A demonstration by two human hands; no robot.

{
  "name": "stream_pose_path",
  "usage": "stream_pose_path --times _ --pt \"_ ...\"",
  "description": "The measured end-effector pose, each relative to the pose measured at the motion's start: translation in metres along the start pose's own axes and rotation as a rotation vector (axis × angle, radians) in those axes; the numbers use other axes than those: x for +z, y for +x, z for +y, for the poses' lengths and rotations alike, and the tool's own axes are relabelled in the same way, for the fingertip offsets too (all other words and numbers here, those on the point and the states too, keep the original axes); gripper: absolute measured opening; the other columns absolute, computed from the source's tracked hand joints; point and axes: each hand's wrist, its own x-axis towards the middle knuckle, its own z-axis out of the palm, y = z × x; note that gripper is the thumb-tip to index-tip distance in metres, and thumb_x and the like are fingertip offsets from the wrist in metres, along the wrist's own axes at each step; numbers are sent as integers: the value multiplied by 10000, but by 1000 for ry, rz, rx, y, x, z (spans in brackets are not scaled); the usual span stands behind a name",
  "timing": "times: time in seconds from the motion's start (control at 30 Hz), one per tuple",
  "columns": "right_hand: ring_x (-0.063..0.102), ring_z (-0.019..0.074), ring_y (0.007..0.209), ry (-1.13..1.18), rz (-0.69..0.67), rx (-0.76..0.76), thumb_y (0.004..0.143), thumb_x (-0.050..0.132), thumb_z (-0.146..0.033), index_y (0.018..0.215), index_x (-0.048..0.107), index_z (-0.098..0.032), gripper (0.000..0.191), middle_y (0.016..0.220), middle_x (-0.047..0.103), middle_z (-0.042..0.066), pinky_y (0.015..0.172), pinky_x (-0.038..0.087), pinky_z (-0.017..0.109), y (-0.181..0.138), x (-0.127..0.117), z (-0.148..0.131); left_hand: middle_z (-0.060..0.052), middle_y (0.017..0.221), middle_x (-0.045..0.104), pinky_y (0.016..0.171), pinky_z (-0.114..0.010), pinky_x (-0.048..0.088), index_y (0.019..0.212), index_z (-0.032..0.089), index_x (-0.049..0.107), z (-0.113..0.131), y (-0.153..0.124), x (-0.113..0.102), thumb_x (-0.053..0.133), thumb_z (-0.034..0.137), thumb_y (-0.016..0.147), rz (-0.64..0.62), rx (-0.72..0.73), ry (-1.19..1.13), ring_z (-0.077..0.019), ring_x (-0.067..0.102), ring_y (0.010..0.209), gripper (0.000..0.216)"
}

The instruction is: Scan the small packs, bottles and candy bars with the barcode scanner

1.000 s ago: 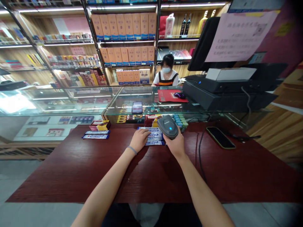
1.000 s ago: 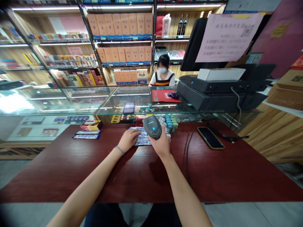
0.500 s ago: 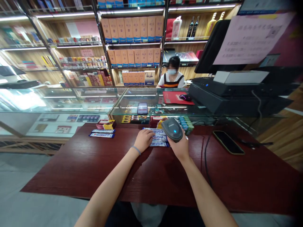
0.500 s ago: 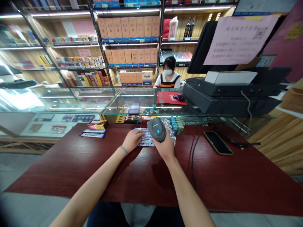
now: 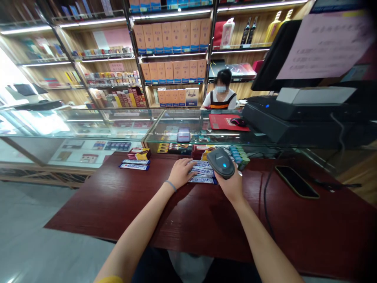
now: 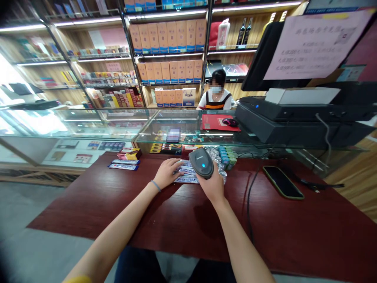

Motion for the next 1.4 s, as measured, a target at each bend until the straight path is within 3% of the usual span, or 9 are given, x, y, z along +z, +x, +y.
stream_pose_path --times 0.17,0.33,0.53,0.73,0.87,1.23,1.4 --pt "712 300 975 50 -66 -49 714 732 -451 1122 599 -225 486 1016 741 108 848 563 404 -4 4 2 -120 1499 529 1157 -484 390 1475 261 522 -49 -32 -43 627 384 946 77 -112 116 -301 482 1380 553" --pt "711 288 893 -19 -95 -11 698 725 -496 1127 603 -247 512 966 741 79 758 561 383 -13 8 -9 -145 1499 508 1161 -487 385 1467 240 537 -110 -80 -89 651 385 923 45 -259 305 -327 462 1392 575" --pt "720 336 871 -44 -166 25 707 690 -532 1082 611 -243 480 901 742 103 688 548 403 -22 9 -20 -136 1535 467 1167 -486 371 1446 269 565 -150 -130 -117 642 412 919 11 -459 438 -336 451 1400 552" --pt "713 339 921 -17 -230 27 760 651 -537 1028 579 -276 382 850 728 72 744 544 410 -26 10 -27 -136 1533 471 1197 -548 305 1431 272 575 -159 -158 -119 591 491 937 -46 -664 412 -330 422 1424 541" --pt "715 335 916 -25 -223 8 762 654 -529 1031 577 -271 381 853 725 69 714 544 391 -26 11 -26 -115 1458 543 1197 -586 255 1412 289 585 -158 -160 -120 544 460 966 -88 -708 375 -311 455 1378 479" --pt "721 359 874 -48 -222 23 715 683 -519 1046 582 -279 422 833 728 74 681 546 423 -25 14 -18 -100 1062 632 1022 -436 428 1169 263 734 -156 -157 -123 523 350 977 -76 -534 345 -254 577 1039 297" --pt "728 369 893 -74 -208 17 740 654 -524 1120 588 -259 468 896 747 90 707 549 441 -24 12 -24 -95 1211 651 1067 -426 438 1111 276 748 -151 -151 -127 513 330 978 -25 -459 259 -257 578 1148 275"
